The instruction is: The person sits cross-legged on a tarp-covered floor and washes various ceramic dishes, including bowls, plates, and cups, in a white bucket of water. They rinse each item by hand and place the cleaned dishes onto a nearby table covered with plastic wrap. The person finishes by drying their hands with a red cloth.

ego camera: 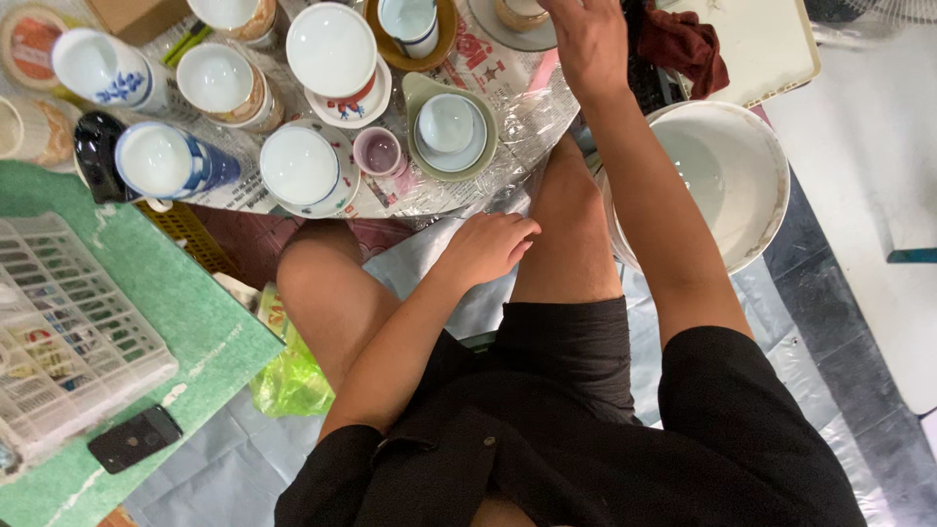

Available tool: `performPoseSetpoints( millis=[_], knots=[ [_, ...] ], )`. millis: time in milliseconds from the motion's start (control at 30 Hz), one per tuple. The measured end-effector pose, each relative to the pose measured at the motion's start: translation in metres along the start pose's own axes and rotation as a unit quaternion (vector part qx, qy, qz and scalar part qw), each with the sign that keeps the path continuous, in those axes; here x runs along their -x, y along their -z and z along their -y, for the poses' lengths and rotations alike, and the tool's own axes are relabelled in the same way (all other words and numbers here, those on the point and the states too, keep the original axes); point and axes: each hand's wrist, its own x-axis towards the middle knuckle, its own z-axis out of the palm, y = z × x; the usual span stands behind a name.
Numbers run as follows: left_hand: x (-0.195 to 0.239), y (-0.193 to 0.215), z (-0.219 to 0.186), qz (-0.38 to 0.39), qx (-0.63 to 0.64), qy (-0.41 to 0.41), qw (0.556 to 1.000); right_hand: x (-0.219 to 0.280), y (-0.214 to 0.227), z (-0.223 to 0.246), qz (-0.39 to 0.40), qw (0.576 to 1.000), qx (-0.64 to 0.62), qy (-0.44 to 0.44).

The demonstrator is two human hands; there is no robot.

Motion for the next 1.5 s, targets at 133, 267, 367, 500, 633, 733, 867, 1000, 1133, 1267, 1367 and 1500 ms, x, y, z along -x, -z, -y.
performPoseSetpoints(
  millis=[133,267,367,500,633,733,867,1000,1133,1267,1367,1500],
  knots=[
    [-0.004,0.003,-0.007,-0.111,0.061,-0.017,0.992,0.023,0.055,0.026,-0.021,0.998,0.042,0.044],
    [-0.022,-0.001,-0.012,-0.145,0.399,0.064,0.903,0.084,0.1,0.057,-0.049,0.99,0.061,0.115],
    [-0.04,-0.013,-0.019,-0.166,0.589,0.07,0.787,0.147,0.132,0.074,0.019,0.99,0.07,0.12],
    [-0.064,-0.04,-0.042,-0.115,0.453,0.107,0.877,0.202,0.156,0.097,0.014,1.0,0.001,0.002],
    [-0.108,-0.077,-0.064,-0.174,0.098,-0.078,0.977,0.231,0.172,0.093,-0.13,0.92,-0.293,-0.227],
    [-0.143,-0.12,-0.074,-0.033,0.203,-0.054,0.977,0.275,0.166,0.054,-0.176,0.747,-0.413,-0.491],
    [-0.188,-0.16,-0.055,-0.005,0.184,0.003,0.983,0.326,0.162,-0.03,-0.076,0.794,-0.224,-0.56],
    [-0.208,-0.197,-0.028,-0.091,0.109,0.057,0.988,0.349,0.11,-0.135,-0.05,0.903,-0.099,-0.414],
    [-0.208,-0.208,-0.022,-0.129,0.163,0.032,0.978,0.366,0.045,-0.186,0.006,0.881,-0.091,-0.464],
    [-0.208,-0.209,-0.016,-0.163,0.207,0.02,0.964,0.38,0.015,-0.187,0.067,0.854,-0.111,-0.504],
    [-0.212,-0.216,-0.01,-0.156,0.215,0.024,0.964,0.384,0.006,-0.181,0.08,0.83,-0.146,-0.533],
    [-0.212,-0.223,0.0,-0.145,0.192,0.028,0.97,0.384,0.011,-0.169,0.117,0.736,-0.232,-0.625]
  ],
)
